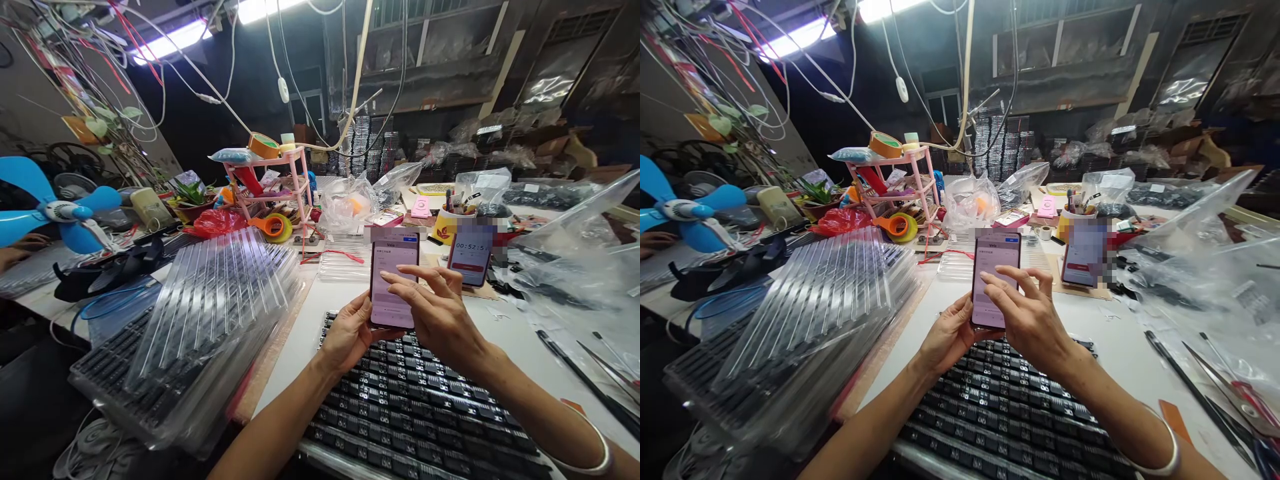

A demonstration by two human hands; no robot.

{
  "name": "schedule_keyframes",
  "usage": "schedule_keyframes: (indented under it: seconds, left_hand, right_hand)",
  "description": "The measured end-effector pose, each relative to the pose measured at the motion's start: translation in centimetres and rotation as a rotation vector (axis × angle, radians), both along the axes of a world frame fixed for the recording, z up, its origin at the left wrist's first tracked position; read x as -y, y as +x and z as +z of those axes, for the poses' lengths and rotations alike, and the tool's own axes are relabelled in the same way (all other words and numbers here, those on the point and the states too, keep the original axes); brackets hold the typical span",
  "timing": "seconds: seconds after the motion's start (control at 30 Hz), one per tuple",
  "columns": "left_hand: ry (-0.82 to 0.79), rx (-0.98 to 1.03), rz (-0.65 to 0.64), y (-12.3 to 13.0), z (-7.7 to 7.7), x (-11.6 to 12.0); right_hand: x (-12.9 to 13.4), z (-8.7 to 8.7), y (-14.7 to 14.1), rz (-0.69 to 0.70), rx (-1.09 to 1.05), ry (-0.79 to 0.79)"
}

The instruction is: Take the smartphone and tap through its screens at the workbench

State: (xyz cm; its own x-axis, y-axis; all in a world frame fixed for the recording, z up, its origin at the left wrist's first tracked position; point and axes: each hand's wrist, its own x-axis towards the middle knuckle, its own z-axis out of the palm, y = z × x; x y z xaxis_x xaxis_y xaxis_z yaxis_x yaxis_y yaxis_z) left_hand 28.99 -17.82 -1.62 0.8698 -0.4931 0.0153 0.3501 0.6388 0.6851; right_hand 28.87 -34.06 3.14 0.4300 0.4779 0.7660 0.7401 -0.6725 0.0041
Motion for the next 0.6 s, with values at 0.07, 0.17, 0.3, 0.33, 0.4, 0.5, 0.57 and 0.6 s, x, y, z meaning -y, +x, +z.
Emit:
schedule_keyframes:
  seconds: [0.07, 0.17, 0.3, 0.33, 0.4, 0.5, 0.57, 0.6]
  left_hand:
    - [0.006, 0.002, -0.009, -0.06, -0.05, 0.05]
    - [0.003, 0.014, -0.015, -0.12, 0.0, 0.04]
    - [-0.015, 0.019, -0.015, -0.1, 0.1, -0.02]
    - [-0.02, 0.02, -0.015, -0.09, 0.09, -0.02]
    - [-0.026, 0.025, -0.018, -0.07, 0.05, -0.02]
    - [-0.025, 0.033, -0.022, -0.07, -0.07, 0.01]
    - [-0.022, 0.037, -0.023, -0.08, -0.13, 0.02]
    - [-0.022, 0.038, -0.023, -0.08, -0.15, 0.02]
  right_hand:
    - [0.05, -0.09, 0.09, -0.006, -0.003, -0.011]
    - [0.15, -0.11, 0.16, -0.006, 0.0, -0.012]
    - [0.24, 0.05, 0.1, -0.003, 0.014, -0.004]
    - [0.25, 0.09, 0.08, -0.003, 0.015, -0.001]
    - [0.26, 0.13, 0.05, -0.002, 0.013, 0.008]
    - [0.24, 0.11, 0.05, -0.001, 0.014, 0.021]
    - [0.2, 0.07, 0.06, -0.003, 0.012, 0.011]
    - [0.17, 0.06, 0.05, -0.004, 0.008, 0.004]
